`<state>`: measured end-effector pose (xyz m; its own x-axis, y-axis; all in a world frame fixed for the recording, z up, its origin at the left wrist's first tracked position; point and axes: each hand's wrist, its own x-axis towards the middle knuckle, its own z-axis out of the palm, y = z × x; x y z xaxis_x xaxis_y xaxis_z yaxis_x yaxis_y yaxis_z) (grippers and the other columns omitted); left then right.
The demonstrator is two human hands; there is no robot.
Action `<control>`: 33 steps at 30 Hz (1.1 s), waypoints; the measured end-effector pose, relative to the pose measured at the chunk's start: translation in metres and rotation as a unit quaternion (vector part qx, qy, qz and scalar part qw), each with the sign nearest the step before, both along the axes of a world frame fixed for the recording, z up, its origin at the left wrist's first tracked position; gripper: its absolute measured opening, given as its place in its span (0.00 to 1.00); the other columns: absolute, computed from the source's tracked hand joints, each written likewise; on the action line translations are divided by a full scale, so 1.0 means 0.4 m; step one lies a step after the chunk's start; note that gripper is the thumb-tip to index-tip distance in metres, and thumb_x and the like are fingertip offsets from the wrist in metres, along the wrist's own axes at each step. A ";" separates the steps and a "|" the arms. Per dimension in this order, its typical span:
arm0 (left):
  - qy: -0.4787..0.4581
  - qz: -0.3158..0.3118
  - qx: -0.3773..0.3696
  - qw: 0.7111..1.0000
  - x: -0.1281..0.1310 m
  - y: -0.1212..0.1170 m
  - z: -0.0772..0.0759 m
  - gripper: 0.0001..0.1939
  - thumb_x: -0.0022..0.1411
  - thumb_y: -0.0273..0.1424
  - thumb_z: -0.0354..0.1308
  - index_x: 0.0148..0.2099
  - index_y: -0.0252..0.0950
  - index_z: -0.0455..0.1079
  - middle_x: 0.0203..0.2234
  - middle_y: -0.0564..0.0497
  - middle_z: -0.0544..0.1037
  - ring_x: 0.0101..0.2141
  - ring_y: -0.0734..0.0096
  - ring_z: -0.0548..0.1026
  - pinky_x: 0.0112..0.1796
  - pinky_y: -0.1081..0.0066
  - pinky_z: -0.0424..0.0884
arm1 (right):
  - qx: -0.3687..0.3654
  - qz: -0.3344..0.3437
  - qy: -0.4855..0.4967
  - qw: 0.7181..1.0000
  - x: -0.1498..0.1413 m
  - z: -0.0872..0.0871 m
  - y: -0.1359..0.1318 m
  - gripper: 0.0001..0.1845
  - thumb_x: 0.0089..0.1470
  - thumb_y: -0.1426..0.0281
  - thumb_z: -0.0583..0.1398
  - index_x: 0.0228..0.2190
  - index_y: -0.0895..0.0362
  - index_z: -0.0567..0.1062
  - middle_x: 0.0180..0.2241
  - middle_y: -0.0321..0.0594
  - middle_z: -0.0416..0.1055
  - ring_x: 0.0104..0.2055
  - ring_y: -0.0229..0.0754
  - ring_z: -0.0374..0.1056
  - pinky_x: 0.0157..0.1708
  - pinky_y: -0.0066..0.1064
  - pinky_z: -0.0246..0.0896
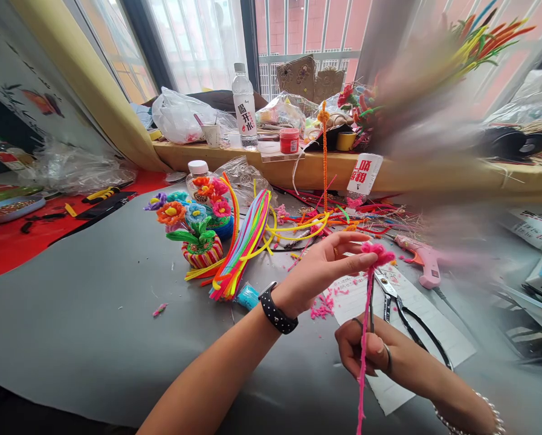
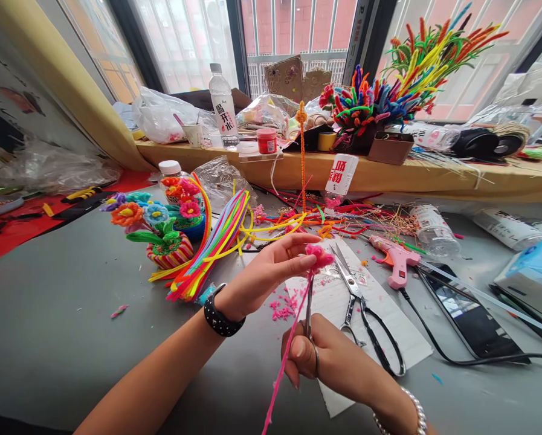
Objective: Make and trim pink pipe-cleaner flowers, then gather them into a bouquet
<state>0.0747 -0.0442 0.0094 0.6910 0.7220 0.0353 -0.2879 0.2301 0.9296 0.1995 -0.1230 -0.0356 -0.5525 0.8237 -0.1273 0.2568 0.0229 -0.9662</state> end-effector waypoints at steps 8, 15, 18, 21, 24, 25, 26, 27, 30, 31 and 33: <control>0.001 0.000 0.001 1.000 0.000 0.001 -0.002 0.16 0.50 0.32 0.58 0.43 0.37 0.64 0.40 0.46 0.71 0.45 0.60 0.68 0.42 0.65 0.60 | -0.042 -0.014 0.069 0.997 -0.002 -0.019 0.003 0.35 0.46 0.42 0.44 0.12 0.60 0.62 0.11 0.32 0.53 0.13 0.28 0.46 0.14 0.23 0.41; 0.006 0.004 0.011 1.000 0.003 0.003 -0.004 0.14 0.52 0.31 0.57 0.43 0.37 0.63 0.40 0.47 0.70 0.45 0.61 0.68 0.39 0.68 0.61 | -0.045 -0.011 0.073 0.996 -0.008 -0.026 0.008 0.35 0.49 0.44 0.44 0.10 0.60 0.61 0.08 0.31 0.52 0.11 0.27 0.45 0.11 0.22 0.40; 0.002 0.007 0.016 1.000 0.002 0.005 -0.007 0.15 0.51 0.33 0.57 0.43 0.37 0.63 0.40 0.47 0.70 0.45 0.60 0.68 0.40 0.68 0.61 | -0.041 -0.007 0.063 0.997 -0.008 -0.023 0.007 0.35 0.49 0.45 0.44 0.10 0.60 0.62 0.08 0.31 0.51 0.11 0.27 0.45 0.12 0.22 0.40; -0.001 0.009 0.020 1.000 0.001 0.006 -0.010 0.16 0.51 0.33 0.57 0.43 0.38 0.63 0.40 0.47 0.70 0.45 0.60 0.68 0.40 0.68 0.61 | -0.027 -0.007 0.046 0.999 -0.006 -0.015 0.002 0.37 0.46 0.41 0.42 0.11 0.61 0.63 0.09 0.32 0.51 0.12 0.28 0.46 0.13 0.23 0.41; 0.003 0.008 0.020 1.000 0.001 0.006 -0.010 0.16 0.51 0.34 0.58 0.43 0.38 0.63 0.40 0.47 0.70 0.45 0.60 0.68 0.39 0.68 0.61 | -0.017 0.005 0.023 1.000 -0.004 -0.005 -0.002 0.39 0.42 0.39 0.40 0.12 0.61 0.64 0.11 0.32 0.51 0.15 0.30 0.46 0.15 0.24 0.41; 0.005 0.007 0.018 1.000 0.002 0.006 -0.010 0.16 0.51 0.33 0.58 0.43 0.38 0.63 0.40 0.47 0.70 0.45 0.60 0.68 0.39 0.68 0.61 | -0.013 0.010 0.016 1.000 -0.004 -0.002 -0.002 0.39 0.42 0.38 0.40 0.12 0.61 0.64 0.12 0.32 0.51 0.15 0.30 0.46 0.15 0.24 0.40; 0.007 0.006 0.016 1.000 0.002 0.006 -0.009 0.16 0.51 0.33 0.58 0.43 0.38 0.63 0.40 0.47 0.70 0.45 0.60 0.68 0.39 0.68 0.61 | -0.011 0.014 0.011 1.000 -0.004 0.000 -0.001 0.39 0.42 0.38 0.40 0.13 0.61 0.64 0.12 0.32 0.51 0.15 0.30 0.47 0.15 0.25 0.40; 0.007 0.004 0.015 1.000 0.002 0.006 -0.009 0.15 0.51 0.33 0.58 0.43 0.38 0.63 0.40 0.47 0.70 0.45 0.60 0.68 0.39 0.68 0.61 | -0.009 0.016 0.010 1.000 -0.005 0.002 0.000 0.39 0.42 0.38 0.40 0.13 0.61 0.64 0.13 0.32 0.51 0.16 0.30 0.47 0.16 0.25 0.40; 0.007 0.000 0.013 1.000 0.002 0.005 -0.008 0.16 0.51 0.32 0.58 0.43 0.38 0.63 0.41 0.47 0.69 0.45 0.60 0.68 0.39 0.68 0.62 | -0.008 0.011 0.017 1.000 -0.004 0.003 0.003 0.38 0.42 0.39 0.40 0.13 0.61 0.64 0.14 0.32 0.51 0.17 0.30 0.47 0.16 0.25 0.40; 0.007 -0.002 0.014 1.000 0.002 0.005 -0.008 0.16 0.51 0.32 0.58 0.43 0.38 0.63 0.41 0.47 0.69 0.45 0.60 0.68 0.39 0.68 0.61 | -0.010 0.009 0.019 1.000 -0.004 0.003 0.003 0.38 0.42 0.39 0.40 0.14 0.61 0.64 0.14 0.32 0.51 0.17 0.30 0.47 0.16 0.25 0.41; 0.009 -0.003 0.015 1.000 0.002 0.005 -0.007 0.17 0.51 0.33 0.58 0.44 0.38 0.63 0.40 0.46 0.70 0.44 0.60 0.68 0.39 0.67 0.61 | -0.012 0.007 0.019 1.000 -0.001 0.001 0.003 0.38 0.42 0.39 0.40 0.14 0.61 0.64 0.14 0.33 0.52 0.17 0.31 0.47 0.17 0.25 0.41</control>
<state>0.0756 -0.0424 0.0066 0.6962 0.7165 0.0442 -0.2703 0.2046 0.9408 0.1993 -0.1216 -0.0353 -0.5686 0.8128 -0.1266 0.2200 0.0019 -0.9755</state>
